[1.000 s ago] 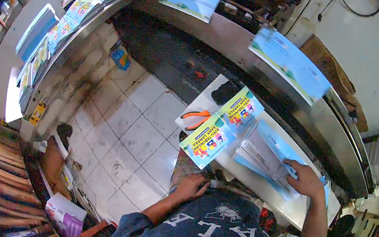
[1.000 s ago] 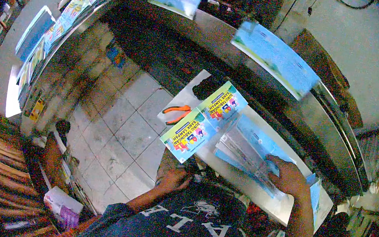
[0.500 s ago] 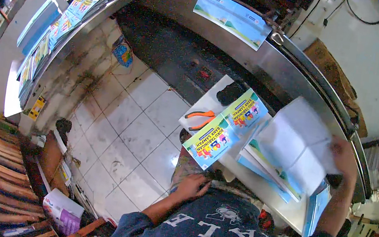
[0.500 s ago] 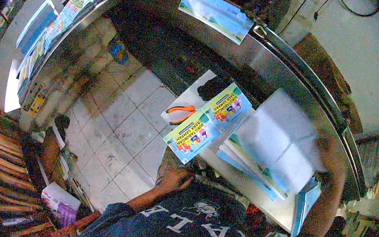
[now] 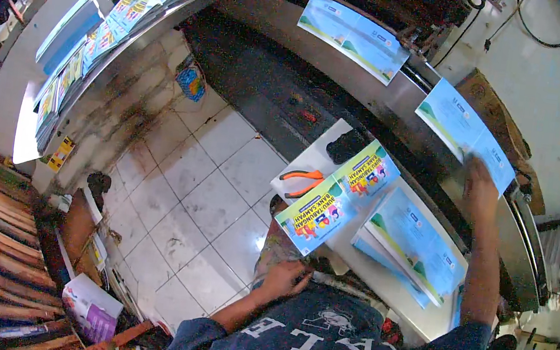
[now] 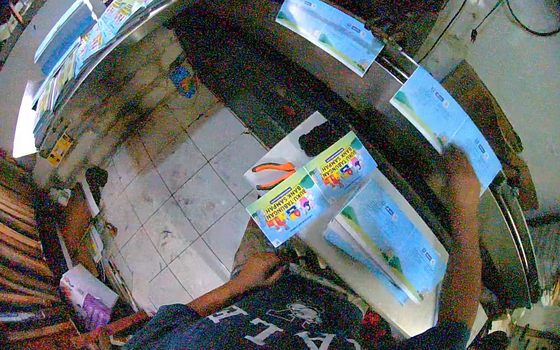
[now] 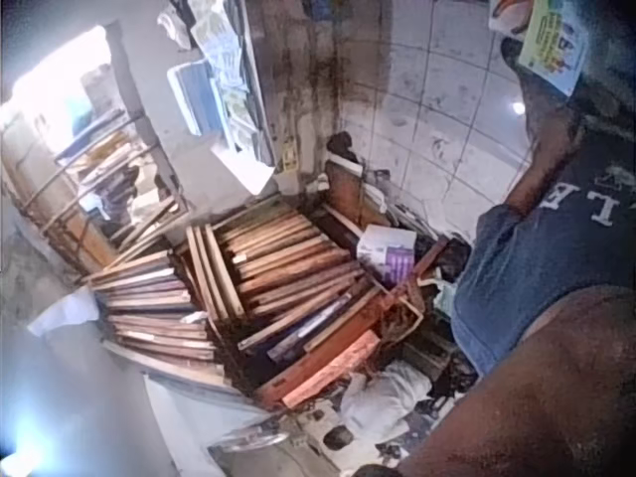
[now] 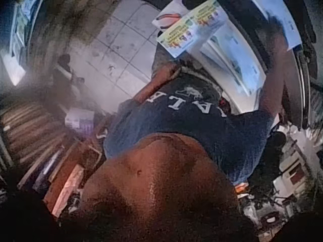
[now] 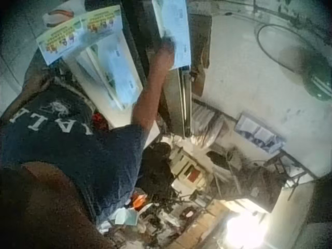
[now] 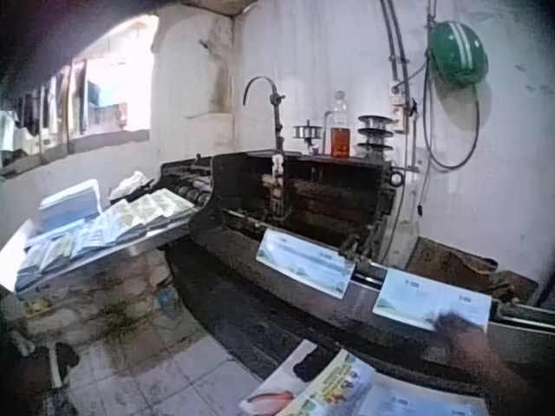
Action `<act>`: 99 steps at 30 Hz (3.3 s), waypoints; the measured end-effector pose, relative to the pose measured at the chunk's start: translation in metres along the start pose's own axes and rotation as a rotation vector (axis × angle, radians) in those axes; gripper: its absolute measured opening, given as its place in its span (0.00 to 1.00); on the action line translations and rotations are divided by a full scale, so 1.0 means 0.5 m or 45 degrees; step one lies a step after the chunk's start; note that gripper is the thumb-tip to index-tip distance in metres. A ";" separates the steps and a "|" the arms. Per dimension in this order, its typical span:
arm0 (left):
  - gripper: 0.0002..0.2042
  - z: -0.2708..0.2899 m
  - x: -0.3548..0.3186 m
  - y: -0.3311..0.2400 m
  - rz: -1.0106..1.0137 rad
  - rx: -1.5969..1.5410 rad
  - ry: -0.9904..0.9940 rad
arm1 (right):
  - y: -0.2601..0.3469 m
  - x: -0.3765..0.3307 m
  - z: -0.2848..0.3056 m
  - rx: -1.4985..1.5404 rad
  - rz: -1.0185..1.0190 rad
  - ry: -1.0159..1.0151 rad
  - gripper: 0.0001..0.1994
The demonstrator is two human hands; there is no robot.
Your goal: The person assembles booklets by wrapping printed paper covers around inner sheets, folding each booklet, and organizing them into stacks on the table.
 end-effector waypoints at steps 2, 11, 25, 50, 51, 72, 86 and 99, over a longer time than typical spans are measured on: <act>0.09 -0.005 -0.016 0.004 0.047 0.013 0.024 | 0.104 -0.003 0.115 0.141 -0.461 0.791 0.24; 0.10 0.003 0.001 -0.012 -0.009 -0.056 0.066 | 0.230 -0.284 0.157 0.193 0.121 0.784 0.40; 0.10 -0.007 -0.012 -0.002 -0.031 -0.030 -0.006 | 0.061 -0.164 0.191 0.404 -0.235 0.867 0.16; 0.10 0.034 -0.004 -0.044 0.034 -0.152 -0.117 | 0.014 0.040 0.013 -0.042 -0.034 0.094 0.17; 0.10 0.019 -0.008 -0.027 0.006 -0.073 -0.098 | 0.046 0.019 0.043 0.045 -0.102 0.337 0.17; 0.11 0.011 -0.003 -0.030 0.013 -0.010 0.029 | 0.100 -0.198 0.202 0.811 0.032 1.172 0.29; 0.11 0.016 -0.001 -0.033 -0.016 -0.119 0.039 | -0.249 0.003 0.317 0.129 -0.497 -0.119 0.17; 0.09 0.010 -0.014 -0.027 0.018 0.005 -0.077 | 0.054 0.013 0.061 0.144 0.163 -0.159 0.19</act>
Point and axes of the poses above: each hand's wrist, its own x-axis towards the middle knuckle, its own z-axis out of the back of the hand, y = z × x, the point moved 2 cm from there along x, towards the middle knuckle, and after that the axes turned 6 degrees about -x, right-handed, at the moved point
